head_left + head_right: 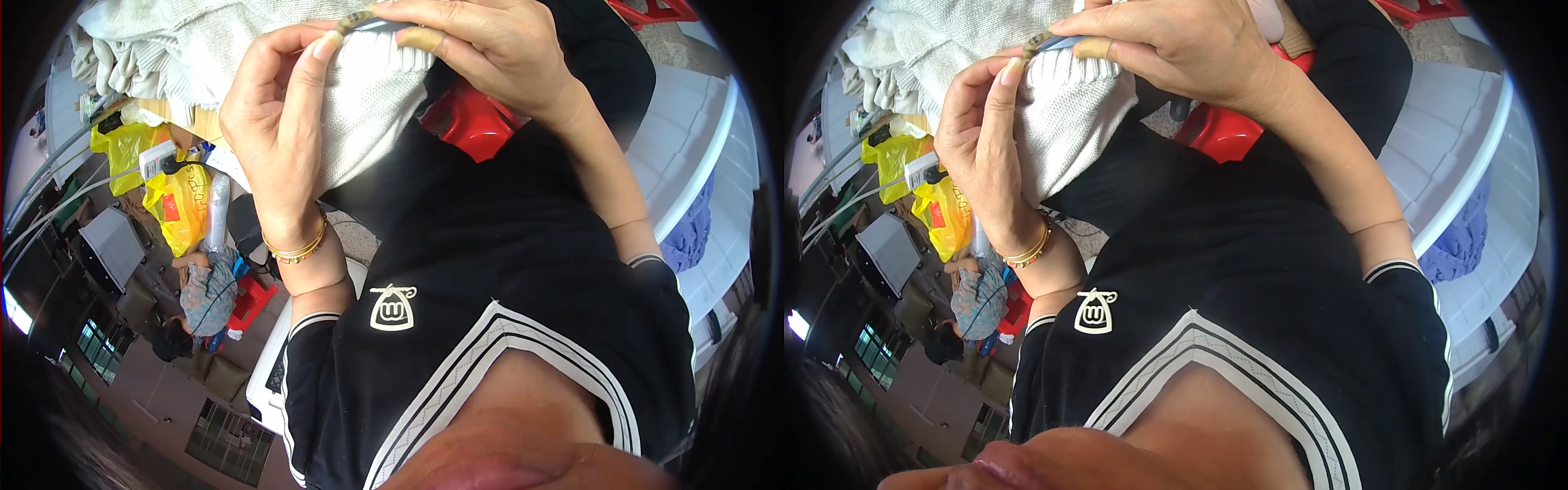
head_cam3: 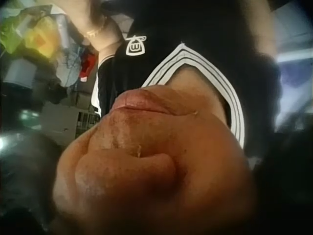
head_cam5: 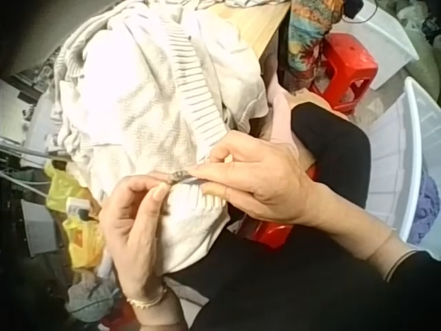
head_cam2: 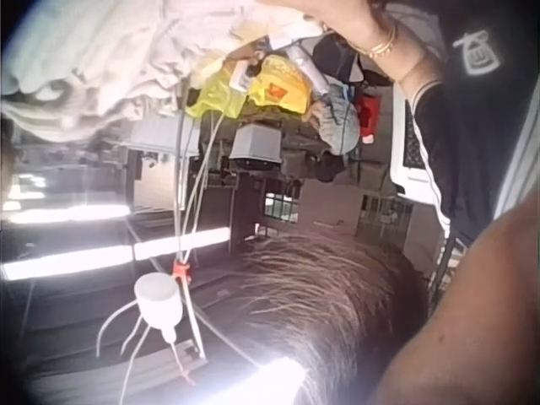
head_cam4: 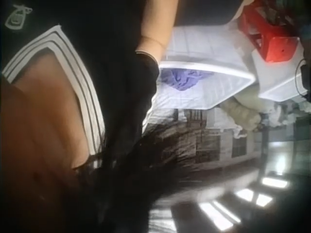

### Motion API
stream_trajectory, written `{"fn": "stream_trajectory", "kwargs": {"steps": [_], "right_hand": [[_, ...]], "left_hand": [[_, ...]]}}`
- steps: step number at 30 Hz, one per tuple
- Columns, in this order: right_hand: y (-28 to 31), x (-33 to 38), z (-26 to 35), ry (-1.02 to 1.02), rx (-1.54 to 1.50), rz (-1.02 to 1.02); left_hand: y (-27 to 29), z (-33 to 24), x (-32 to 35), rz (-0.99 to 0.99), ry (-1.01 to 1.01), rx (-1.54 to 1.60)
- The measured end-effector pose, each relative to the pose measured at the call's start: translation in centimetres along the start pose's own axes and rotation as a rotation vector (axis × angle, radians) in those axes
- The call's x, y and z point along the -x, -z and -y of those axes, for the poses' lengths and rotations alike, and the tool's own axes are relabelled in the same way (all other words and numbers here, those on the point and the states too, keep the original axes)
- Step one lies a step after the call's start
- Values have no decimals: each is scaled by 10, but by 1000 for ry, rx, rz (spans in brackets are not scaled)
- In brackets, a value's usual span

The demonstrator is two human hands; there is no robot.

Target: Trimming excess threads and cleaning up eyelets on a knit sweater using small scissors.

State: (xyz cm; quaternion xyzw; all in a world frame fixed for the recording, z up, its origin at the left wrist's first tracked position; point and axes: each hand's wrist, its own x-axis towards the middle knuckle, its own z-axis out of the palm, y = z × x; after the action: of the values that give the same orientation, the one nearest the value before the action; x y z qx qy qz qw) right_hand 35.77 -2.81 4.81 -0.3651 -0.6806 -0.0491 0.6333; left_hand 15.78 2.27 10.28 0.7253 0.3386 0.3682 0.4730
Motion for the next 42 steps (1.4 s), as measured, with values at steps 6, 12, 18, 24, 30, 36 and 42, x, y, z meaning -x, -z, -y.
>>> {"fn": "stream_trajectory", "kwargs": {"steps": [6, 12, 18, 24, 30, 36, 42], "right_hand": [[12, -18, 16, -374, 10, 270], [18, -31, 30, -444, 140, 414], [16, -24, 17, -32, 366, 307], [28, -34, 36, -407, 99, 357], [37, -31, 40, -477, 142, 364], [19, -31, 59, -492, 85, 417], [-11, -41, 63, -511, -163, 534]], "left_hand": [[0, -1, -1, -4, 15, 19], [-1, 3, 1, -29, -58, -119], [-2, 0, 2, 3, -172, -323], [8, 8, -1, -238, -123, 151], [60, 13, 24, -369, -169, -84], [57, 4, 56, -136, -146, -511], [46, 1, 54, -103, -194, -519]]}}
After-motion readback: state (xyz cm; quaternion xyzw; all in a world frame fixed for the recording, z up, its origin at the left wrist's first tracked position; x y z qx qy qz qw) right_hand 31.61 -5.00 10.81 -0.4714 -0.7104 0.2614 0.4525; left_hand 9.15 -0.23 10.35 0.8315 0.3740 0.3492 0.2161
